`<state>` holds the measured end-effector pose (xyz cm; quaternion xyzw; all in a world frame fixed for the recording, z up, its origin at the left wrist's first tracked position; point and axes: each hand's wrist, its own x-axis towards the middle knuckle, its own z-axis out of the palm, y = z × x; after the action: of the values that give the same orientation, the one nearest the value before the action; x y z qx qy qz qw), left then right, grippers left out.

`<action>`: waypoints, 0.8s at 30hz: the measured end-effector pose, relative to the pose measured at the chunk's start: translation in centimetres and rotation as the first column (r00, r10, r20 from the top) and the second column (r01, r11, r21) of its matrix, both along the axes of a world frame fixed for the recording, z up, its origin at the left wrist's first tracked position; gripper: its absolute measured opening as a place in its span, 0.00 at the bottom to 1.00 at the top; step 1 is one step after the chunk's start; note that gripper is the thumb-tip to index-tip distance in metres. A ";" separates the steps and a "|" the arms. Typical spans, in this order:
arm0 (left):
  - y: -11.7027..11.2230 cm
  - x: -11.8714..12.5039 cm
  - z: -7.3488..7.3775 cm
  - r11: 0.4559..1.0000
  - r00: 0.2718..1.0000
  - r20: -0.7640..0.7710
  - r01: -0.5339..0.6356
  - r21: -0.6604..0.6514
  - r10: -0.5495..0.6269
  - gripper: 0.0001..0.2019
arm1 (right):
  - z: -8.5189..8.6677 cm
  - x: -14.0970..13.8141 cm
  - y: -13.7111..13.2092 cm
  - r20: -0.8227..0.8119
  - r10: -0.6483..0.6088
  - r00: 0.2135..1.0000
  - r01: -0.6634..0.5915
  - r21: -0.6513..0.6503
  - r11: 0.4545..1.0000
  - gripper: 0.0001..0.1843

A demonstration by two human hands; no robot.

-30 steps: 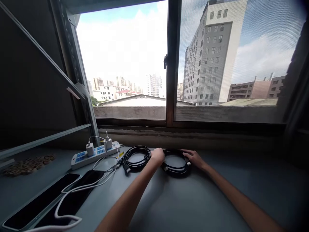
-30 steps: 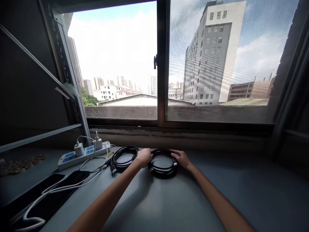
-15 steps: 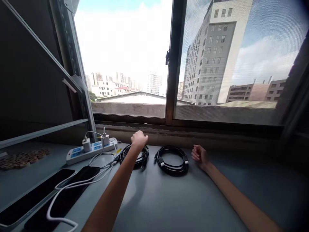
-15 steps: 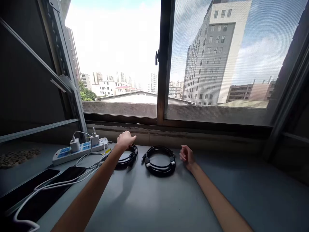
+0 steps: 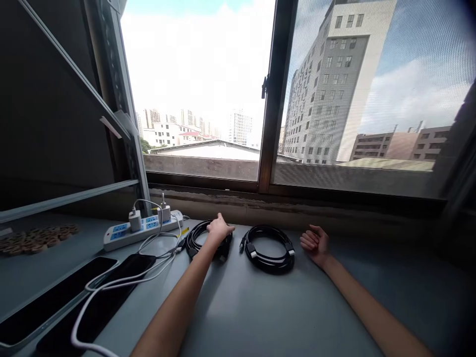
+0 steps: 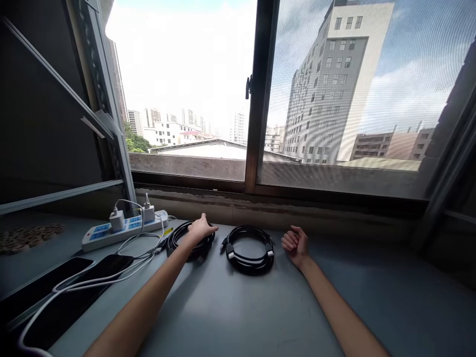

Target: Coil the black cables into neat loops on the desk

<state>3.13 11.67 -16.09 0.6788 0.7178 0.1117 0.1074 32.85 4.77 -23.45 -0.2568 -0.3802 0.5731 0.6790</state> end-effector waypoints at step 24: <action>-3.8 -6.4 11.8 0.956 0.673 0.716 -0.048 0.290 -0.184 0.10 | -0.2 -0.3 0.3 -0.025 -0.013 1.000 0.013 0.016 1.000 0.33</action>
<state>-3.25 7.91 -4.30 0.6107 0.5635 0.4732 0.2925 32.54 5.03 -23.66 -0.2465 -0.3747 0.5686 0.6896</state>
